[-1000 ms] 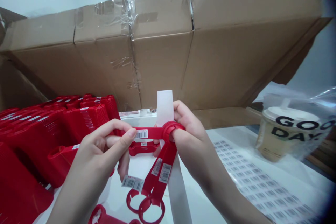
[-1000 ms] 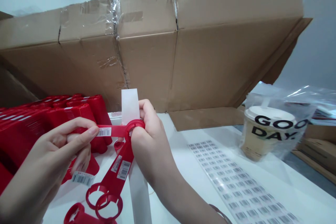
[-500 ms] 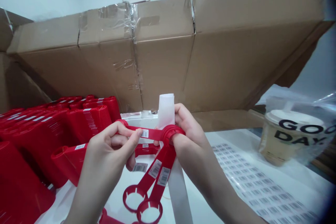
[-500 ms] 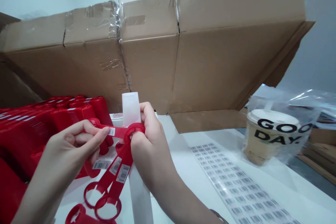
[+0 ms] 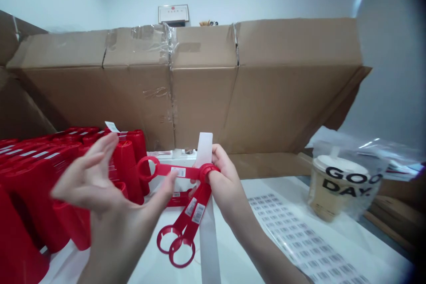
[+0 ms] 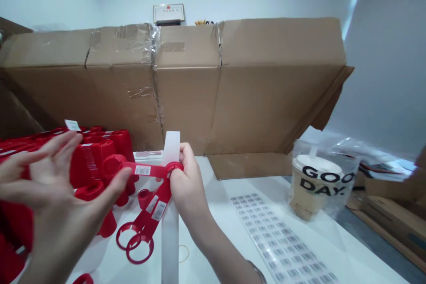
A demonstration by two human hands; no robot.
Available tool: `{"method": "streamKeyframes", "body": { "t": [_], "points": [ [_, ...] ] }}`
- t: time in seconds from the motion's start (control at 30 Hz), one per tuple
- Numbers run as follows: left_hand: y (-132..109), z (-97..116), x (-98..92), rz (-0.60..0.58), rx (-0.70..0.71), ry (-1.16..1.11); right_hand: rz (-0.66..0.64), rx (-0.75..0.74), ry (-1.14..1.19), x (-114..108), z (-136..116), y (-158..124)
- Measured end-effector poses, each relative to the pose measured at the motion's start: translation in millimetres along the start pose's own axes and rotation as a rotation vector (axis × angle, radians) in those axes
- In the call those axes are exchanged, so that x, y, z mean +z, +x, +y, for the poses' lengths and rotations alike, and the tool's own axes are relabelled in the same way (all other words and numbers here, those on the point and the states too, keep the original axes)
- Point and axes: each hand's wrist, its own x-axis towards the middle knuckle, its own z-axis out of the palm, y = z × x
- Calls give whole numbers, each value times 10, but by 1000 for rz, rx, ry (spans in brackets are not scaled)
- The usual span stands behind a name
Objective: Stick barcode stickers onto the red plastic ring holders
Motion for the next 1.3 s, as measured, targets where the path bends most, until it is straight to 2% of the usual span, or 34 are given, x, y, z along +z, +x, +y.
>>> {"method": "streamKeyframes", "body": {
  "t": [0.07, 0.23, 0.4, 0.5, 0.57, 0.67, 0.73, 0.9, 1.1, 1.23, 1.3],
  "points": [
    [-21, -126, 73, -50, 128, 88, -33, -32, 19, 50, -24, -64],
    [36, -351, 90, -168, 30, -28, -61, -109, -28, 78, -55, -146],
    [90, -249, -7, -178, -38, -172, -12, -113, -72, 36, -83, -101],
    [145, -141, -109, -79, -164, -186, -17, -121, -96, 7, -114, -89],
    [193, -100, -184, -55, -284, -190, -30, -97, -93, -9, -133, -96],
    [253, -111, -256, -141, -397, -244, -25, -86, -95, -30, -162, -110],
    [264, -141, -267, -199, -398, -280, -9, -125, -134, -48, -190, -108],
    [199, -149, -233, -252, -343, -294, -5, -203, -238, -132, -281, -57],
    [158, -82, -203, -325, -276, -288, -13, -176, -259, -204, -348, -26],
    [167, -71, -208, -441, -316, -278, 2, -150, -234, -210, -368, -22],
    [167, -71, -210, -459, -305, -267, 7, -134, -212, -217, -368, -7]
  ]
}}
